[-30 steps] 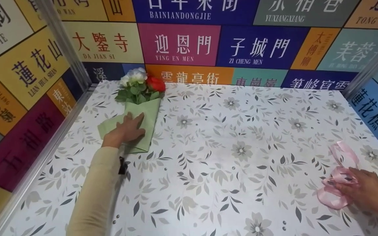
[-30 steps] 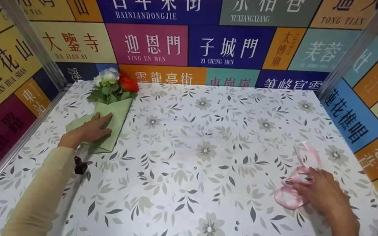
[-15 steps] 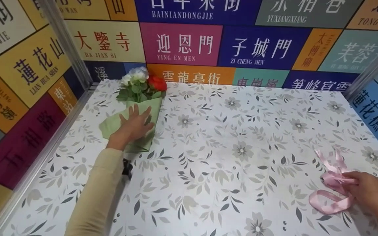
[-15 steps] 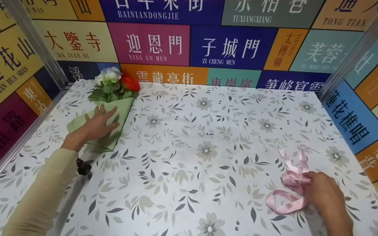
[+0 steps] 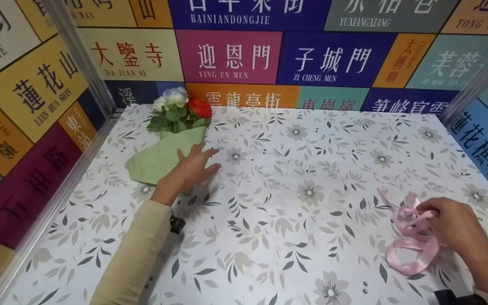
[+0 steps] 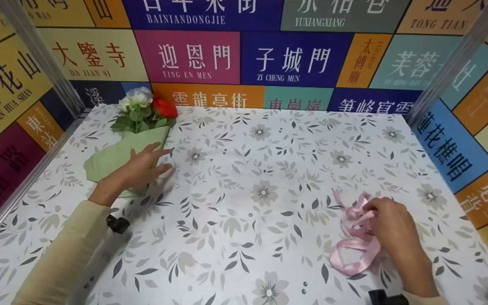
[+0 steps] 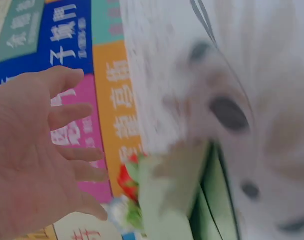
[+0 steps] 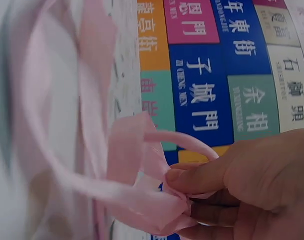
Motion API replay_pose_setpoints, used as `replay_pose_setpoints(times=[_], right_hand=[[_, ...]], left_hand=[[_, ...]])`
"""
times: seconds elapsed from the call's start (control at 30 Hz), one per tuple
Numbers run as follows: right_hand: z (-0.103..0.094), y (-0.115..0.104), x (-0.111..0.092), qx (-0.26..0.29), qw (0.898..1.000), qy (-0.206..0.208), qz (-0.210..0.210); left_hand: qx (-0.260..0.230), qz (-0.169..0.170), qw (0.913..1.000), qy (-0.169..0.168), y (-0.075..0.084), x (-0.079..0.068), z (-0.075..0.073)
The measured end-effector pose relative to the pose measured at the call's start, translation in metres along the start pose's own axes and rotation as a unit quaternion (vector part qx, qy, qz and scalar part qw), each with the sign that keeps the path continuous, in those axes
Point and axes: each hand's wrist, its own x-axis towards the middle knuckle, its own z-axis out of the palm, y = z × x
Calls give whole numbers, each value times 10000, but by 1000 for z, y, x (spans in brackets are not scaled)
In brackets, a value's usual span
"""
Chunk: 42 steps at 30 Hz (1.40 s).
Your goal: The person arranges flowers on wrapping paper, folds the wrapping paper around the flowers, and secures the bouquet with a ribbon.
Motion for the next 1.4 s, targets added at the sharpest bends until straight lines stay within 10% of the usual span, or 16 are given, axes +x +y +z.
replay_pose_setpoints(times=[0.6, 0.8, 1.07, 1.4], right_hand=[[9, -146, 12, 1170, 9460, 1424, -2667], [11, -187, 13, 1827, 9376, 1100, -2747], [12, -227, 14, 2742, 9210, 388, -2740], [13, -226, 24, 3051, 9114, -277, -2749]], left_hand=[[-482, 1261, 9907, -140, 98, -20, 21], [-876, 1739, 9808, -28, 125, -32, 25], [-1769, 2326, 9512, 987, 134, -34, 21], [-2908, 1701, 9323, 1312, 123, -38, -1]])
